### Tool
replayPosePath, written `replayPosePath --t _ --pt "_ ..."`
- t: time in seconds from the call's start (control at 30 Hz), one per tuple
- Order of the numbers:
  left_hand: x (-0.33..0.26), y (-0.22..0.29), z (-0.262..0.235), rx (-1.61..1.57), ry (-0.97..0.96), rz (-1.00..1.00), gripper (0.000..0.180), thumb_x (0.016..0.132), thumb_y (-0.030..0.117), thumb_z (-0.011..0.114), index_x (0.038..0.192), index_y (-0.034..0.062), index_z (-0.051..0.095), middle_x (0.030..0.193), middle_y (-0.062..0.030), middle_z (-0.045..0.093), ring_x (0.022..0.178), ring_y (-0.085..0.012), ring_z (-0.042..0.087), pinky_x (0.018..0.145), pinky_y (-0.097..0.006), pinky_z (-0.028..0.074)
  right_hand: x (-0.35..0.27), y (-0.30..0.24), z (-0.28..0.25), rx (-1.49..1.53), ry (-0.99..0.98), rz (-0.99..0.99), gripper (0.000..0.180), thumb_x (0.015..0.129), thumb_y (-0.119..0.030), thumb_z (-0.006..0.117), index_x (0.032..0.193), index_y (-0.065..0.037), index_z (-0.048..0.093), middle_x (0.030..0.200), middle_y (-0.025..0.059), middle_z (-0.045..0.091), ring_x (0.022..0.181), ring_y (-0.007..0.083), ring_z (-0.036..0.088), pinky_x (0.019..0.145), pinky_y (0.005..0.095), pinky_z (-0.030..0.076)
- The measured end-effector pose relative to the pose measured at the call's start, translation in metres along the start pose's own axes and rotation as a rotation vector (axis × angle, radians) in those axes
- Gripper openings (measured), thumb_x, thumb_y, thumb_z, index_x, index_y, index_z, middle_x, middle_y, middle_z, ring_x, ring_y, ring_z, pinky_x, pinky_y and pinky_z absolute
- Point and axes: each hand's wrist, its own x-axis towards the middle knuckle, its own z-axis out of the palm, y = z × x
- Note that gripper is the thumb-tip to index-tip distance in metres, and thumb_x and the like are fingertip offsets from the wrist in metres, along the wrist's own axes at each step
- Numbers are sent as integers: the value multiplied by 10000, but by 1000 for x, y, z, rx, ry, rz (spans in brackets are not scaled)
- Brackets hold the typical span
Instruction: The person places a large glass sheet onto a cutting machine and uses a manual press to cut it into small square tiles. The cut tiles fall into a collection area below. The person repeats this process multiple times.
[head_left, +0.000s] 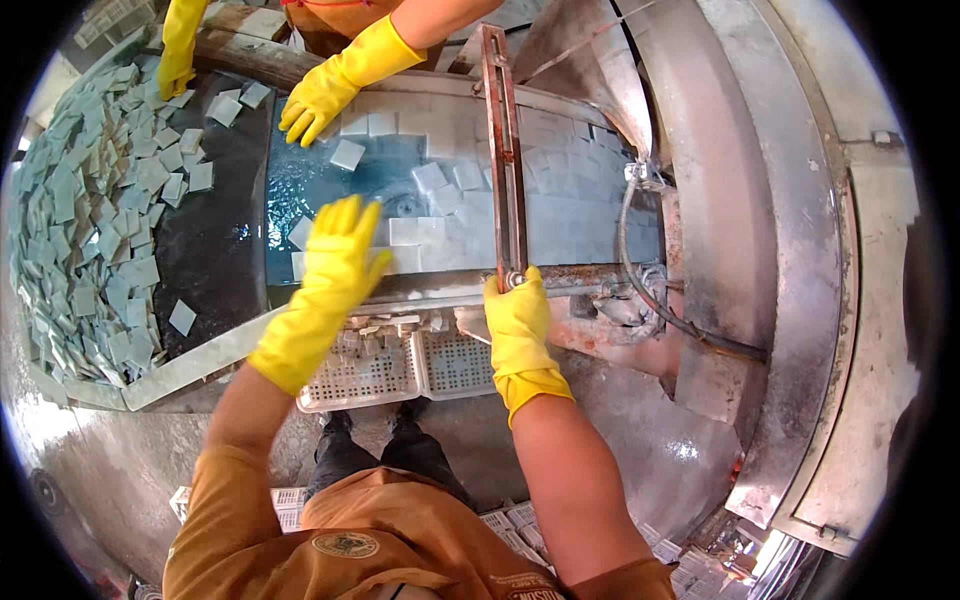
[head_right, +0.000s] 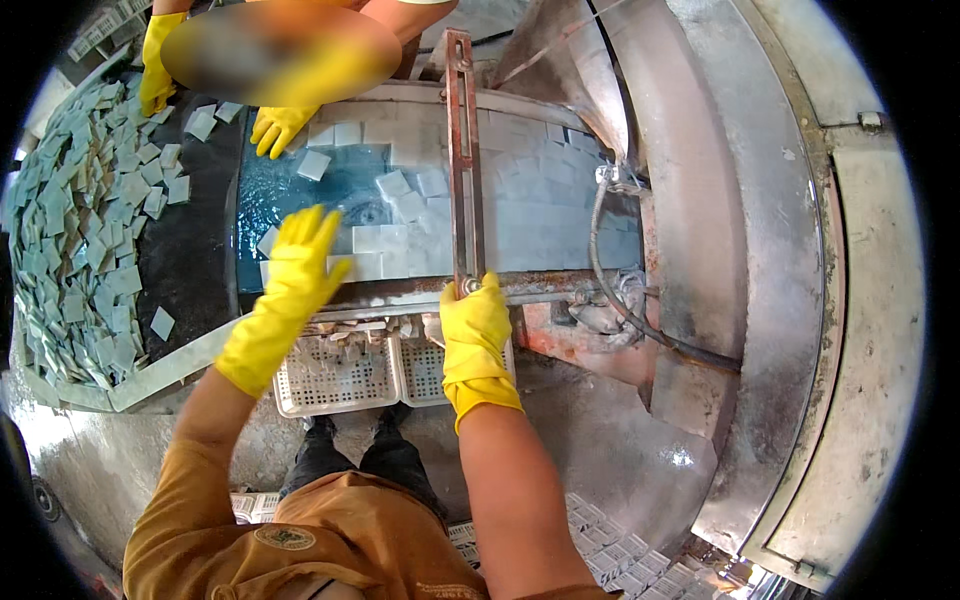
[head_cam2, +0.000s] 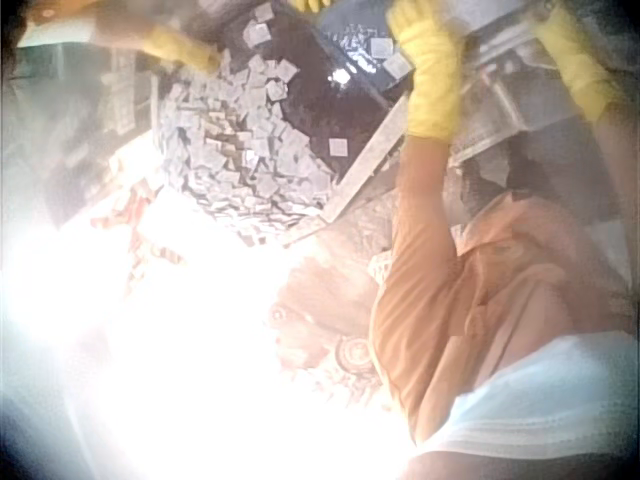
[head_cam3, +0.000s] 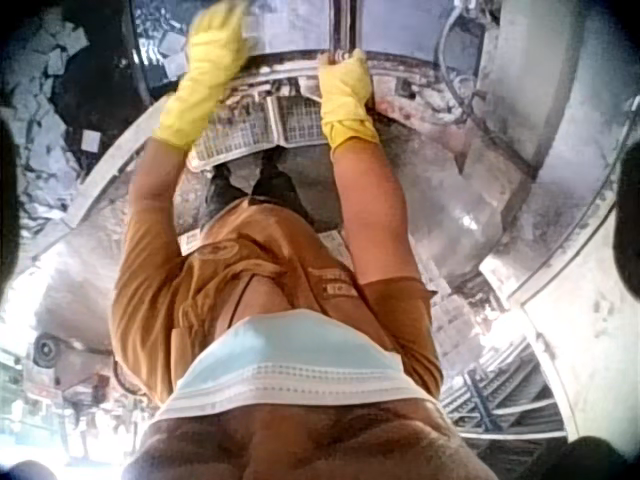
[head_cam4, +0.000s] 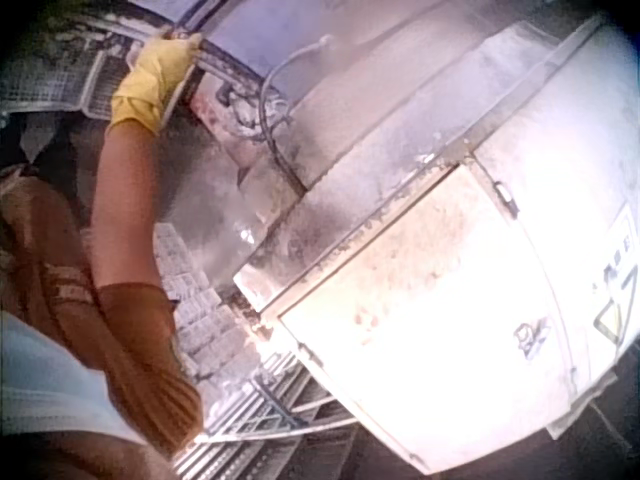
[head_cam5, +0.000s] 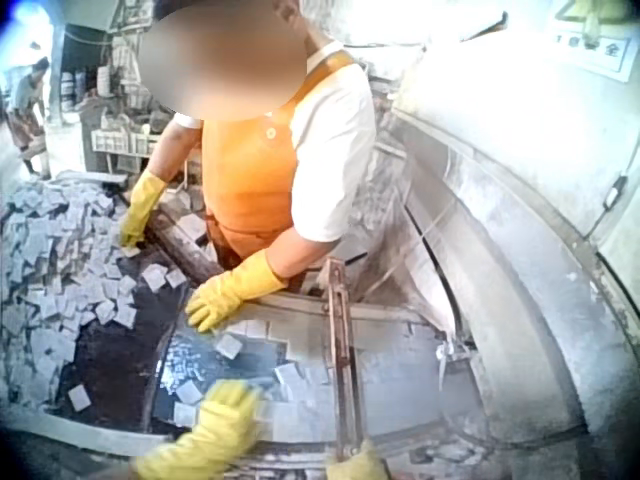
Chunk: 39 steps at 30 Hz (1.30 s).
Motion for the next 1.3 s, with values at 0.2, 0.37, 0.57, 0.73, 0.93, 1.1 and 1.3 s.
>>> replayPosePath --t 0.2,0.37,0.57,0.73,0.93,1.1,1.3 --pt "-42 -79 -66 224 -362 -117 858 809 359 890 1551 99 547 1582 -278 511 1467 -483 476 1248 -557 352 -1 -1 -1 -9 17 -37 611 849 -449 801 1293 -52 662 1122 240 764 1025 442 751 866 546 601" --pt "-17 -108 -49 286 -283 46 785 904 343 813 1583 93 510 1597 -249 519 1479 -460 474 1263 -564 326 -2 0 1 -35 61 -56 589 848 -447 800 1267 -56 666 1095 232 768 995 440 751 842 549 599" --pt "15 -74 48 341 -31 -185 882 908 513 757 1559 -18 488 1571 -334 472 1471 -531 422 1256 -651 260 -8 -12 -13 -49 68 -30 628 840 -453 804 1304 -54 665 1107 235 769 1023 432 754 868 543 600" --pt "60 -5 116 305 15 -303 1056 878 624 758 1574 -95 419 1620 -347 427 1508 -528 387 1265 -640 241 -6 -11 -6 -50 59 -52 645 844 -458 801 1324 -49 665 1124 237 769 1032 434 754 884 538 600" --pt "78 -7 104 201 -158 -14 422 972 217 601 1375 115 677 1433 -244 658 1266 -479 642 1092 -585 491 -8 -9 -14 -20 28 -25 599 852 -423 805 1295 -44 668 1092 231 782 1008 430 765 861 534 609" --pt "63 -73 50 104 14 181 413 894 48 639 1303 36 693 1328 -206 715 1191 -390 700 1040 -466 568 -10 -18 -25 24 -6 -17 569 853 -405 808 1272 -46 668 1065 229 783 983 432 767 840 534 611" --pt "2 -17 28 13 -181 -29 737 907 228 783 1568 48 512 1543 -344 513 1415 -565 477 1229 -582 376 -8 -13 -20 -13 17 -30 572 862 -408 798 1275 -37 658 1066 227 783 987 436 764 842 529 611"
